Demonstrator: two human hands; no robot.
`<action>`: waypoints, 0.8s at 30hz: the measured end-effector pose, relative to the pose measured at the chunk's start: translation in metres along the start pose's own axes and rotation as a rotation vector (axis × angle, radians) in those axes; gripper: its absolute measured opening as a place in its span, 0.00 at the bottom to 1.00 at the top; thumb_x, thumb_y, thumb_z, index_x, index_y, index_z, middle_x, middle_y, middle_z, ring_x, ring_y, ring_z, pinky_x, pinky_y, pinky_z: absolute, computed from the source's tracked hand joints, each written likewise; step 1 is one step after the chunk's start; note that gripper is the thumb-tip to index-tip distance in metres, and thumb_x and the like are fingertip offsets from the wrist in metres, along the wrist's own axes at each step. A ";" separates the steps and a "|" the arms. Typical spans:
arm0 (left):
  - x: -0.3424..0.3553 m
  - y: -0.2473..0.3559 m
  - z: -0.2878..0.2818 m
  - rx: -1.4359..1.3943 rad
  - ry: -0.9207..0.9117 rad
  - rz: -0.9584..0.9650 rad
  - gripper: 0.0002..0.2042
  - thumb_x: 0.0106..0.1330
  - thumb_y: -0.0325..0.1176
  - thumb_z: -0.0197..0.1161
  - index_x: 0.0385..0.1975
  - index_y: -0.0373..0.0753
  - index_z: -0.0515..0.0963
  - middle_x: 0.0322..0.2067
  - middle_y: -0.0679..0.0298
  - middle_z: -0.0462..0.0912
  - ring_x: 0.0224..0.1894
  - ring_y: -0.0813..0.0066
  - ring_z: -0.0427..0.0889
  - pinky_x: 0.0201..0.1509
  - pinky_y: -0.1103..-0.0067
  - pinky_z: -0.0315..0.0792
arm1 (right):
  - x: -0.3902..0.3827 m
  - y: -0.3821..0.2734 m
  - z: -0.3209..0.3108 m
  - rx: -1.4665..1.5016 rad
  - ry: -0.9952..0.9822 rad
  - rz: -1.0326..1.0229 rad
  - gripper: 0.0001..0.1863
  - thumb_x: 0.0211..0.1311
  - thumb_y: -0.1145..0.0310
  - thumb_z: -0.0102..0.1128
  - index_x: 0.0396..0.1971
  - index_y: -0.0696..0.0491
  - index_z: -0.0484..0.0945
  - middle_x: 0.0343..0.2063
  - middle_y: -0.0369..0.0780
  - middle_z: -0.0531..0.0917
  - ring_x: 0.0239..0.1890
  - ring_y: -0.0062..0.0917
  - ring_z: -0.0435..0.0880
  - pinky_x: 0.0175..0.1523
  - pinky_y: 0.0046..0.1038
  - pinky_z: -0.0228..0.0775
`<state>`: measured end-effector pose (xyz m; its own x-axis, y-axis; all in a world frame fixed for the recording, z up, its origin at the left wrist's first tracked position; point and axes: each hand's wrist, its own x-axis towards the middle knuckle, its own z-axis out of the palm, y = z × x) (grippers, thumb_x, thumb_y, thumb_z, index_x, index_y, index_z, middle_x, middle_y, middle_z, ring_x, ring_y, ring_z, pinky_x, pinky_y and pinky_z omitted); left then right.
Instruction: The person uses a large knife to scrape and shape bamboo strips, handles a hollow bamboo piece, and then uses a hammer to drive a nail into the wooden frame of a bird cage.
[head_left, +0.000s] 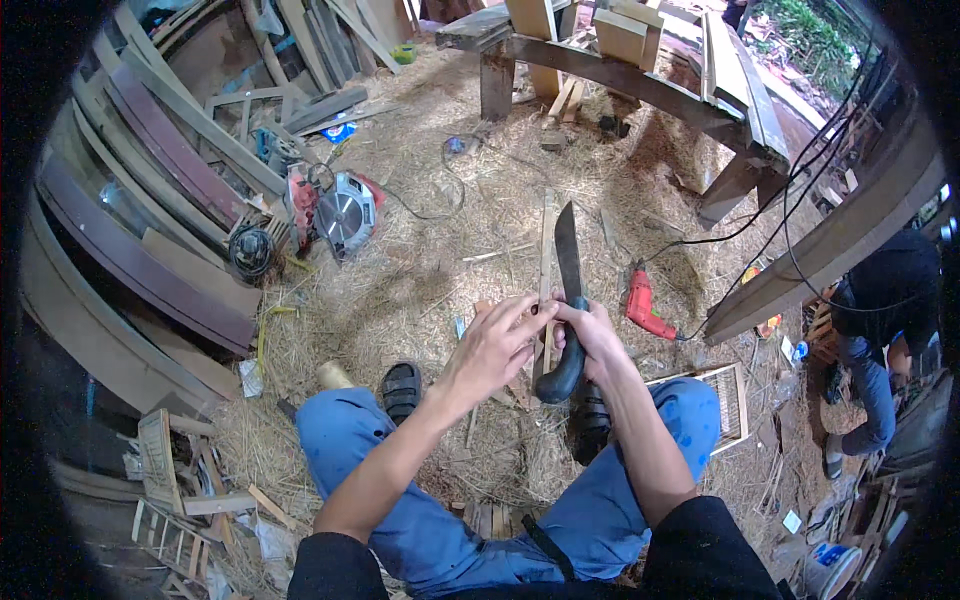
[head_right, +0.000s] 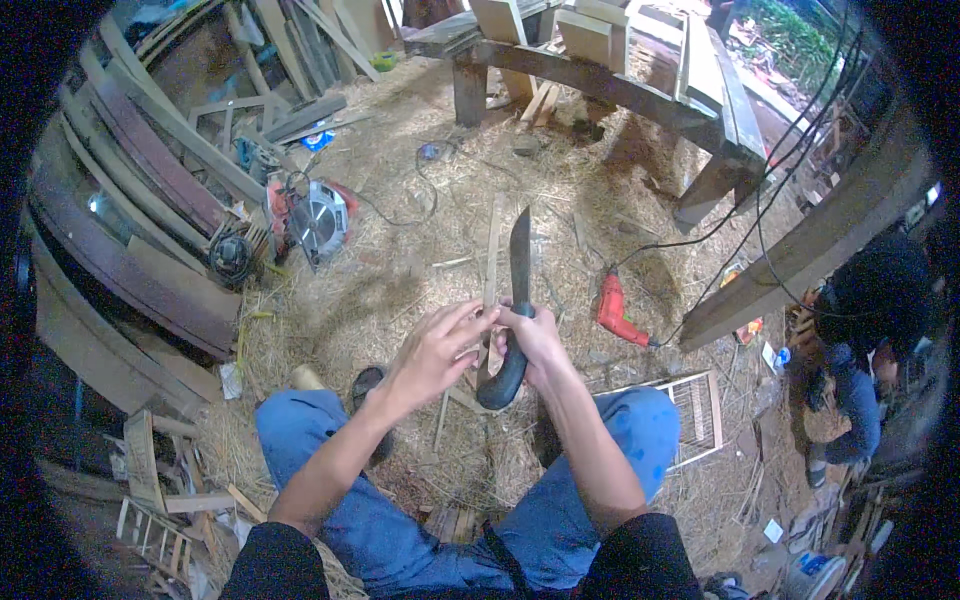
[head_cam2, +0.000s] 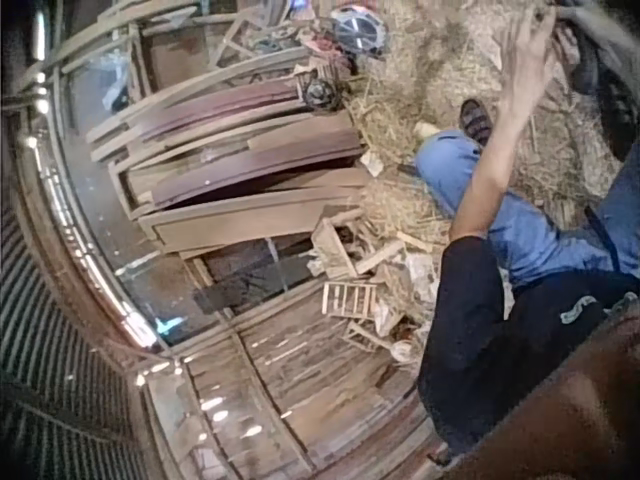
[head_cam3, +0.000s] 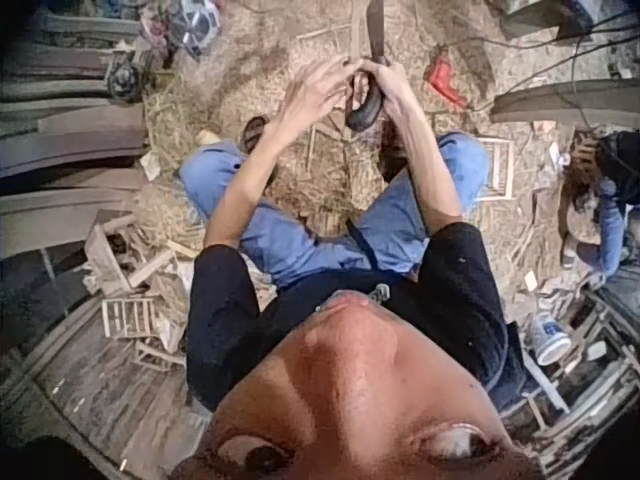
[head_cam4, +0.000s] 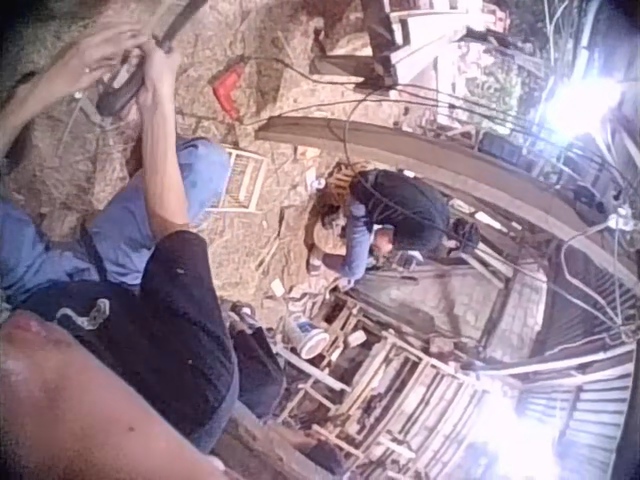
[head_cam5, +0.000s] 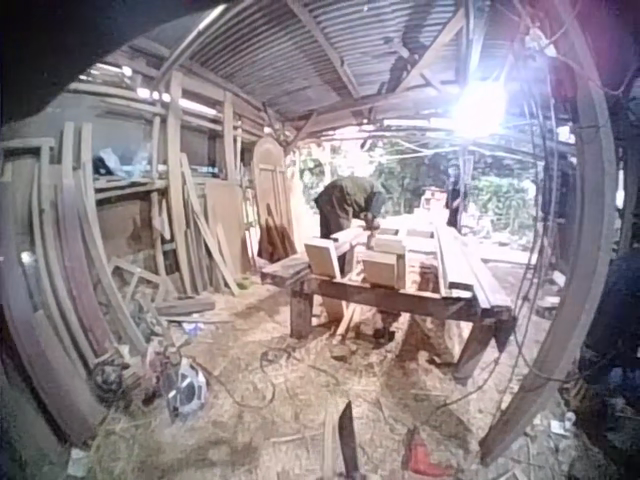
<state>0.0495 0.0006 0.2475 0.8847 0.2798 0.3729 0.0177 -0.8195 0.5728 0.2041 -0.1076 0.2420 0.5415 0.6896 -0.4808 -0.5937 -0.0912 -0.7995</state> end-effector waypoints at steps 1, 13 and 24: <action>0.001 0.001 -0.002 0.075 0.001 0.098 0.30 0.55 0.26 0.69 0.62 0.48 0.73 0.58 0.55 0.75 0.60 0.52 0.74 0.64 0.63 0.69 | 0.001 -0.003 0.000 0.001 0.001 -0.004 0.19 0.56 0.76 0.67 0.47 0.61 0.72 0.24 0.38 0.80 0.15 0.18 0.74 0.20 0.22 0.68; 0.008 0.007 -0.002 0.261 -0.019 0.346 0.11 0.51 0.29 0.70 0.36 0.44 0.84 0.57 0.61 0.77 0.62 0.63 0.73 0.63 0.65 0.69 | 0.001 -0.015 -0.017 -0.018 -0.066 0.122 0.12 0.65 0.71 0.57 0.45 0.60 0.73 0.32 0.43 0.84 0.17 0.17 0.74 0.20 0.19 0.69; 0.004 -0.015 0.001 0.010 0.052 -0.207 0.12 0.65 0.31 0.66 0.44 0.33 0.80 0.32 0.55 0.87 0.35 0.57 0.86 0.45 0.67 0.77 | -0.008 -0.021 -0.030 -0.142 -0.064 -0.083 0.21 0.66 0.68 0.58 0.54 0.64 0.69 0.32 0.41 0.84 0.16 0.17 0.75 0.19 0.19 0.68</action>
<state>0.0536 0.0138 0.2394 0.8365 0.4678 0.2853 0.2017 -0.7469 0.6336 0.2299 -0.1327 0.2520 0.5437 0.7427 -0.3907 -0.4563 -0.1291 -0.8804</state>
